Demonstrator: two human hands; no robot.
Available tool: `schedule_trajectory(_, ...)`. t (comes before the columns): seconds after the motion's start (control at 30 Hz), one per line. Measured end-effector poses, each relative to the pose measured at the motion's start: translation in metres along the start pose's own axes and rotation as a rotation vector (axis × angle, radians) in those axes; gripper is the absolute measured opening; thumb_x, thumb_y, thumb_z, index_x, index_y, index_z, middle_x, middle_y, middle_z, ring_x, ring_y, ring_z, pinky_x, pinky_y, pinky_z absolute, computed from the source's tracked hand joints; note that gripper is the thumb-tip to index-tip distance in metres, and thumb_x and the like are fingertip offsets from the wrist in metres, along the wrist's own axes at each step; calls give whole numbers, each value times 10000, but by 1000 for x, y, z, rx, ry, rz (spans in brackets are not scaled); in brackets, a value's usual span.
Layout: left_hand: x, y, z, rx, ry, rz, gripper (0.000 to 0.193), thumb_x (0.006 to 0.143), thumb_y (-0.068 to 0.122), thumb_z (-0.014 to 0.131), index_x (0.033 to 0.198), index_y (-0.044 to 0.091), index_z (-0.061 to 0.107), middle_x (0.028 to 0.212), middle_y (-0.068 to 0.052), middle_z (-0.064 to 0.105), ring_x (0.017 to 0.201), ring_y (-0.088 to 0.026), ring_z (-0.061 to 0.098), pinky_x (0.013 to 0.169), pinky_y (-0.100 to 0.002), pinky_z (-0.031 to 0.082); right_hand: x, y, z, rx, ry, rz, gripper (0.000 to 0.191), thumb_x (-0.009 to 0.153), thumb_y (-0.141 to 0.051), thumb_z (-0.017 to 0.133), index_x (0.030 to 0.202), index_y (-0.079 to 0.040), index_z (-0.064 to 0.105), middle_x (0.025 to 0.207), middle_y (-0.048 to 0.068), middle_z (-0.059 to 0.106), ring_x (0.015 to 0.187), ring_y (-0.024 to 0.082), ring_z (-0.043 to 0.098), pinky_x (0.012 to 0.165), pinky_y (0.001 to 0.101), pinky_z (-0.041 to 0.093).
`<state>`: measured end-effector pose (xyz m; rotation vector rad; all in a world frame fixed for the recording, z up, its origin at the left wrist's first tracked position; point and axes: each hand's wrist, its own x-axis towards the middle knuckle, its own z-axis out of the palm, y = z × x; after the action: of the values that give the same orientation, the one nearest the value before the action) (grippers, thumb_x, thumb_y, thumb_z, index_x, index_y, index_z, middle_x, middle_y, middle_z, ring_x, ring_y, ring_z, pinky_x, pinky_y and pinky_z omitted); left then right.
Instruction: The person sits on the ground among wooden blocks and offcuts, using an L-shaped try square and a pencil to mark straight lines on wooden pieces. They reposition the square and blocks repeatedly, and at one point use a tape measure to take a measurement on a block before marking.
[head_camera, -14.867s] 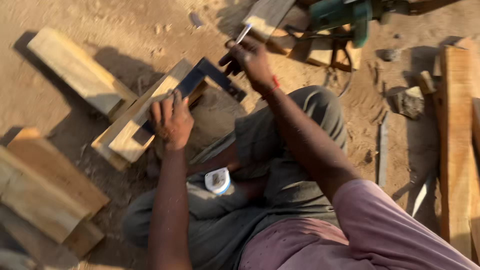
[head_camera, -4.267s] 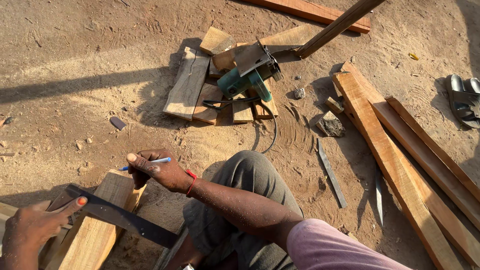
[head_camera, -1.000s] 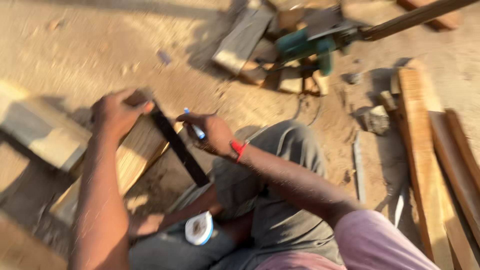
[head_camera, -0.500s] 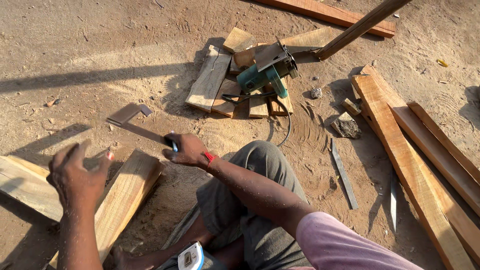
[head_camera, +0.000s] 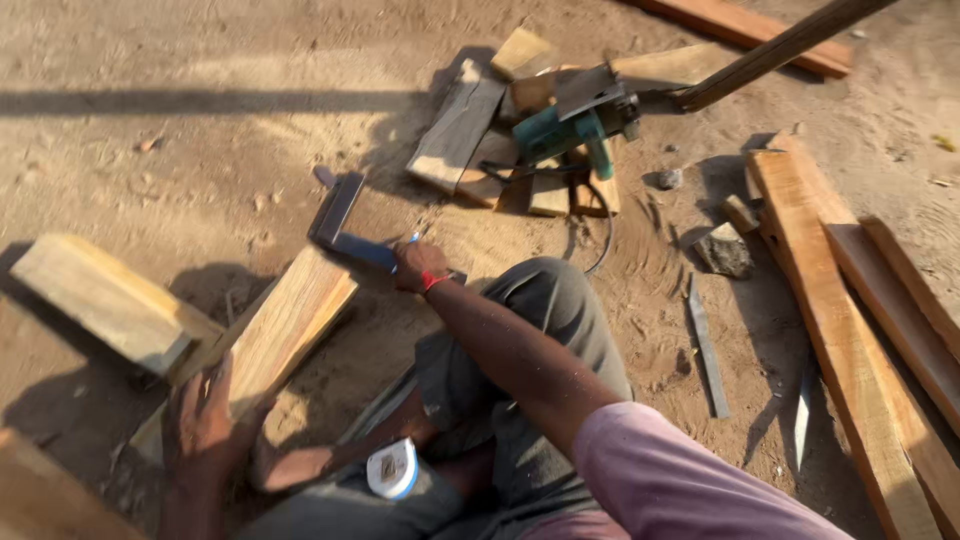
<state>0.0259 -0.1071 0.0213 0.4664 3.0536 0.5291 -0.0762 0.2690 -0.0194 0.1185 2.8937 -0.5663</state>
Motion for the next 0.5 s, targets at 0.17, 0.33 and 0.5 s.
schedule_trajectory(0.17, -9, 5, -24, -63, 255, 108, 841, 817, 334, 906, 1515, 35, 543, 1277, -234, 664, 1168, -441, 617, 1021, -555, 473, 1, -4, 3, -81, 178, -6, 357, 795, -307, 751, 1079, -105, 673, 952, 224, 713, 1007, 443, 643, 837, 655, 471)
schedule_trajectory(0.33, 48, -25, -55, -503, 561, -293, 733, 935, 272, 830, 1532, 38, 473, 1041, -153, 756, 934, -313, 738, 876, -454, 585, 0, -14, -22, 105, 359, -124, 483, 771, -277, 854, 1182, -80, 694, 1004, 187, 754, 905, 403, 695, 739, 514, 555)
schedule_trajectory(0.5, 133, -94, -71, -160, 716, -724, 595, 936, 553, 882, 1251, 82, 699, 1069, -131, 763, 1049, -298, 748, 893, -483, 574, 10, -23, -19, 168, 242, -66, 486, 845, -307, 841, 1251, -88, 688, 1056, 176, 757, 972, 352, 732, 813, 490, 579)
